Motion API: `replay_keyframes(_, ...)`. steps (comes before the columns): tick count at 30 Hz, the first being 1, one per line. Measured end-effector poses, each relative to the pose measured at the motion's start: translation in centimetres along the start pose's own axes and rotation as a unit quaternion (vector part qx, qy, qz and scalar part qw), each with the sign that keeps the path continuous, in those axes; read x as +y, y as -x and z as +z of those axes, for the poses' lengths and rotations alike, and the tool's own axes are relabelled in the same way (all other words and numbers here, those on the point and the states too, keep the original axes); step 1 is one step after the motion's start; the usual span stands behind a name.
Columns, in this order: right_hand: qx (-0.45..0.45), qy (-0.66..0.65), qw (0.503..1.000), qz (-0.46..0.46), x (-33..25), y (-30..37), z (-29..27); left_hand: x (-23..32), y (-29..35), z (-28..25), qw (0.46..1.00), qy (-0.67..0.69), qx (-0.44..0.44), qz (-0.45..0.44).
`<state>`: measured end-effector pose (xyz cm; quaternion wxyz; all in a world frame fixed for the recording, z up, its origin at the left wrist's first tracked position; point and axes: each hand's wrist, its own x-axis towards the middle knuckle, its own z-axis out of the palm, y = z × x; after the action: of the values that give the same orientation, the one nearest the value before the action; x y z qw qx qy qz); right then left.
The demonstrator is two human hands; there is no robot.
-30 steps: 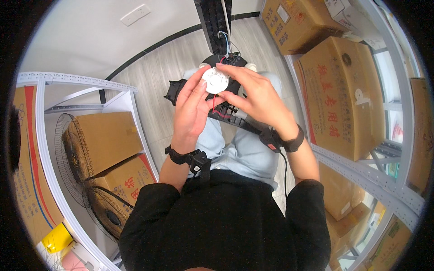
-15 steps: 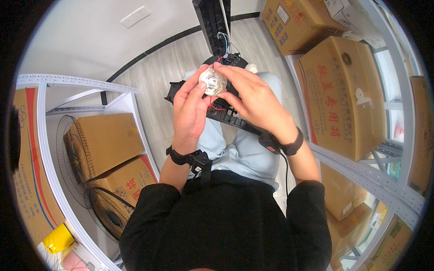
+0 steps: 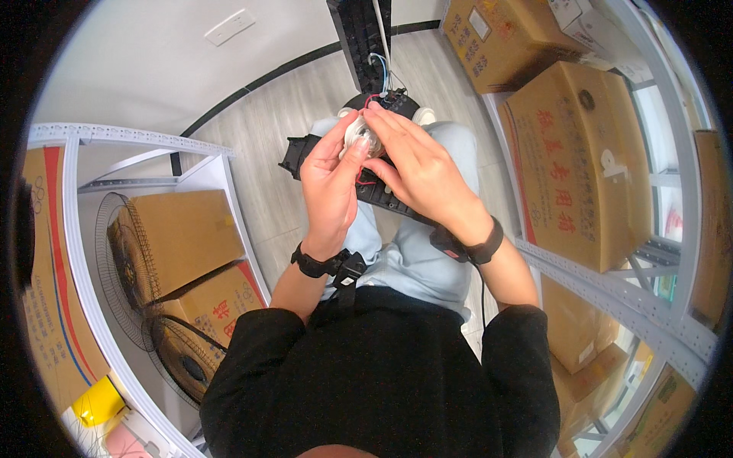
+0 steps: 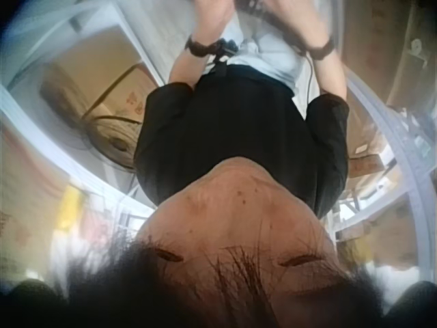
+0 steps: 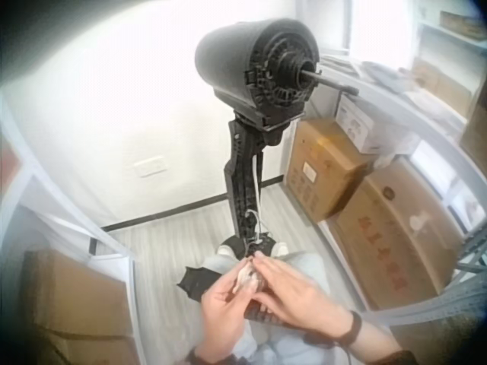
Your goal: The person sits on the floor and assembles a small white circular electronic component. They insert a small metal piece into the component, connect red wires to its terminals, and then wrap the assembly with clear tape.
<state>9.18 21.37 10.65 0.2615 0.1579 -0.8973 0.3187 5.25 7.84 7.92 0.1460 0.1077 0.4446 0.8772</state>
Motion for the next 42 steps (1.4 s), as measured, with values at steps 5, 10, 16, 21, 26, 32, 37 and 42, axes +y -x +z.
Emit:
replay_keyframes(5, -0.001, 0.018, 1.0, -0.009, 0.3, 0.5, 0.6, -0.2, 0.1, 0.0, 1.0, -0.015, 0.006, 0.014)
replay_keyframes(10, -0.008, 0.053, 0.998, -0.017, 0.0, -0.6, 0.4, -0.1, -0.4, 0.1, 0.999, 0.0, 0.016, 0.039)
replay_keyframes(16, -0.026, -0.086, 0.993, 0.071, 0.5, -0.7, 0.0, 0.5, -0.5, -0.5, 0.999, 0.036, -0.026, 0.002)
replay_keyframes(21, 0.067, -0.216, 0.951, 0.213, 0.8, -0.7, 0.3, 1.3, -0.7, -0.5, 0.999, 0.04, -0.027, -0.018)
replay_keyframes(26, 0.004, -0.432, 0.842, 0.324, 1.7, -1.0, 0.4, 1.6, -0.8, -0.9, 0.997, 0.032, -0.056, -0.039)
replay_keyframes(32, -0.041, -0.419, 0.833, 0.36, 2.6, -0.8, 0.5, 1.5, -0.7, -1.4, 0.997, 0.021, -0.036, -0.068)
replay_keyframes(37, -0.033, -0.438, 0.818, 0.372, 2.8, -0.5, 1.2, 1.2, -0.8, -2.4, 0.993, 0.002, -0.063, -0.098)
replay_keyframes(42, -0.05, -0.427, 0.825, 0.366, 2.3, -0.3, 1.4, 0.7, -0.5, -3.4, 0.991, 0.032, -0.066, -0.113)
